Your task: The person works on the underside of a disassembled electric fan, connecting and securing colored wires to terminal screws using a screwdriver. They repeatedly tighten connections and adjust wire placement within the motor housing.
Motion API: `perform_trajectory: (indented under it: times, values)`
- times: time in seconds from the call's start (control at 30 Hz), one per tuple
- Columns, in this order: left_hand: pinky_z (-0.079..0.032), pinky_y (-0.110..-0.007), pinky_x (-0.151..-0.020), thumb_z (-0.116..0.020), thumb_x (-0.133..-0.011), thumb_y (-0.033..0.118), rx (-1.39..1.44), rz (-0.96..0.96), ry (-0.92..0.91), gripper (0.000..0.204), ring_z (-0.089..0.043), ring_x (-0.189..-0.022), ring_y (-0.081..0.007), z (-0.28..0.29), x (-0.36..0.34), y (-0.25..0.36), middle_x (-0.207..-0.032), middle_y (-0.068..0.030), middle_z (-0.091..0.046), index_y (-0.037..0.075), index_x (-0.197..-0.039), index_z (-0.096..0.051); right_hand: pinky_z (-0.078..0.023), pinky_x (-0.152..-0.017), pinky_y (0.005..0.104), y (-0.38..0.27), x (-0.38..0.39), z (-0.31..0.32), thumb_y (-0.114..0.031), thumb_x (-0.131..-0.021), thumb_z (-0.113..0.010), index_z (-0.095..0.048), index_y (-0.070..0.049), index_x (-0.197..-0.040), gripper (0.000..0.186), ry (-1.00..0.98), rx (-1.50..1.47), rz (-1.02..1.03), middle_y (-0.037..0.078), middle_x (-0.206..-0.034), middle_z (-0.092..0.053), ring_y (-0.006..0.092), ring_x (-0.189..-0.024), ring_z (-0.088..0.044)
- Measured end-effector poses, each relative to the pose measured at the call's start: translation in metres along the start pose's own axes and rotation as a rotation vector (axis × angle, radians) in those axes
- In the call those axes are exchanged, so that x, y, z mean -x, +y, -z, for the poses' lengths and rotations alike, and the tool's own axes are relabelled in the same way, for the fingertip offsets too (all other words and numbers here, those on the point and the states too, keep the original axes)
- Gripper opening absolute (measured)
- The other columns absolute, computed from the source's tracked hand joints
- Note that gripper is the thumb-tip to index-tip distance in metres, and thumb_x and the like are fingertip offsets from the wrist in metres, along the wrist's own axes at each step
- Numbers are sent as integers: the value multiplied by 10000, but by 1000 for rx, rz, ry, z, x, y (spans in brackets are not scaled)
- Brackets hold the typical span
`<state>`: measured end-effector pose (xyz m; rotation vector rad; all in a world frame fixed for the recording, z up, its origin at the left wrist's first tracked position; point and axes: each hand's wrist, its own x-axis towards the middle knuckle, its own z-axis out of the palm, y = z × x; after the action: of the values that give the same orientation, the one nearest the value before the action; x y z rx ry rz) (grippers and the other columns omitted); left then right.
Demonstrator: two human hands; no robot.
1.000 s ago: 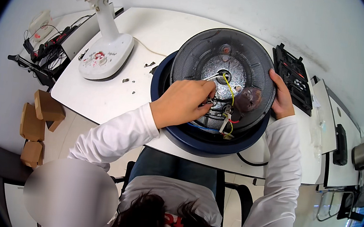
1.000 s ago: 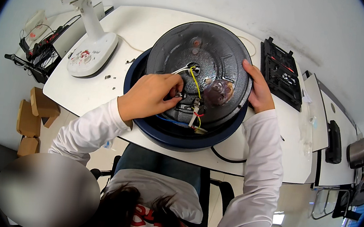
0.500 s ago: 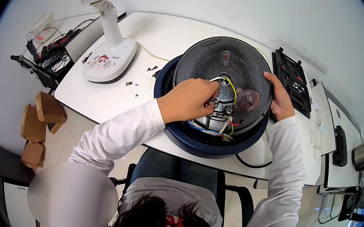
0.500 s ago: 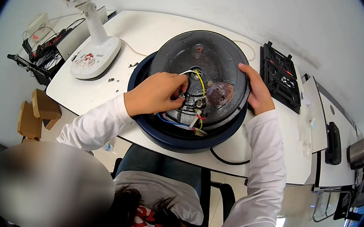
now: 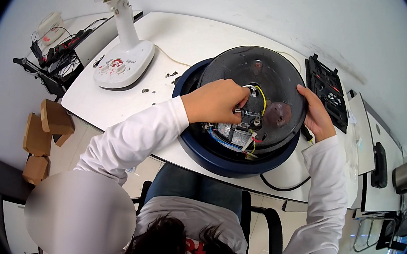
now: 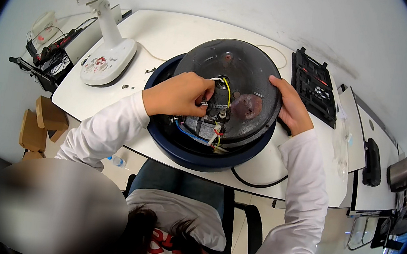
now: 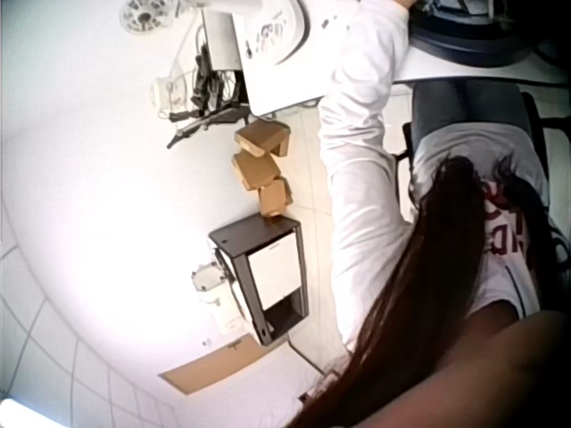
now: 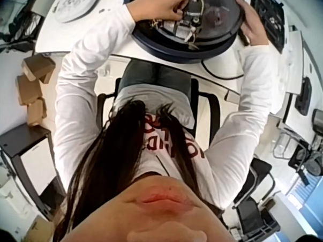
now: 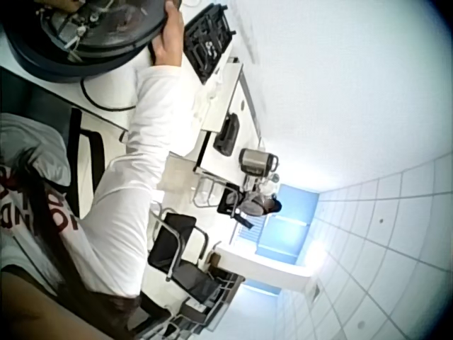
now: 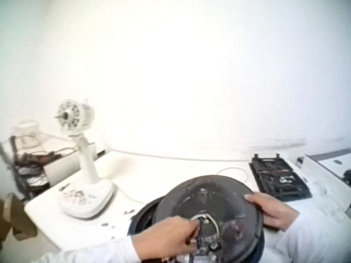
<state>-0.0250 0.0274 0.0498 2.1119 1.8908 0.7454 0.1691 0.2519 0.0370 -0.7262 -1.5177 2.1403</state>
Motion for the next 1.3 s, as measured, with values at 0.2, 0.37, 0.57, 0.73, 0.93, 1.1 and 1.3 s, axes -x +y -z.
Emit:
perform_trajectory:
  times: [0.2, 0.37, 0.57, 0.73, 0.93, 1.1, 1.3]
  values:
    - [-476, -377, -579, -717, -695, 110, 0, -9, 3, 221, -628, -606, -302, -2, -2, -4, -617, -128, -606, 7, -806, -555, -549, -807, 322, -19, 24, -18, -333, -961, -596, -529, 13, -1198, 425, 104, 503, 62, 117, -1110, -643, 178, -963, -651]
    - [-481, -384, -583, -724, -685, 117, -11, -50, 27, 227, -636, -620, -309, -3, -6, -5, -624, -138, -612, 10, -802, -561, -461, -946, 377, -11, 17, -20, -354, -930, -609, -475, 34, -1291, 547, 395, 1431, 723, 200, -1170, -619, 325, -1108, -588]
    - [-505, -434, -622, -693, -689, 118, -135, -32, 122, 208, -640, -670, -368, -14, -3, 3, -672, -185, -624, -12, -804, -580, -469, -903, 399, -22, 9, -99, -138, -850, -645, -657, -80, -1083, 240, -110, 1402, 1052, 105, -1088, -651, 320, -1048, -593]
    - [-526, -445, -653, -639, -679, 77, -141, -33, 188, 260, -639, -724, -393, -27, 3, 1, -759, -235, -624, -61, -892, -582, -490, -769, 351, -24, -17, -144, -60, -829, -641, -690, -45, -979, 159, -561, 1396, 785, 97, -938, -676, 262, -875, -626]
    - [-530, -397, -707, -631, -700, 58, -189, 3, 334, 340, -646, -823, -338, -53, 4, 8, -891, -218, -623, -84, -994, -538, -527, -753, 298, -42, -40, -171, 47, -787, -594, -717, -21, -996, 252, -791, 1534, 269, 97, -916, -703, 183, -803, -662]
    - [-530, -334, -701, -667, -681, 90, -201, 93, 376, 321, -631, -880, -284, -54, 8, 14, -907, -183, -624, -55, -954, -577, -531, -772, 290, -42, -46, -187, 110, -774, -568, -703, -6, -1001, 287, -829, 1575, 150, 94, -920, -696, 172, -827, -658]
    - [-510, -290, -674, -717, -660, 184, -242, 183, 402, 403, -618, -882, -233, -55, 3, 26, -908, -141, -628, -39, -973, -595, -525, -713, 314, -43, -45, -191, 62, -807, -581, -687, -6, -952, 191, -827, 1559, 147, 111, -823, -684, 229, -766, -667]
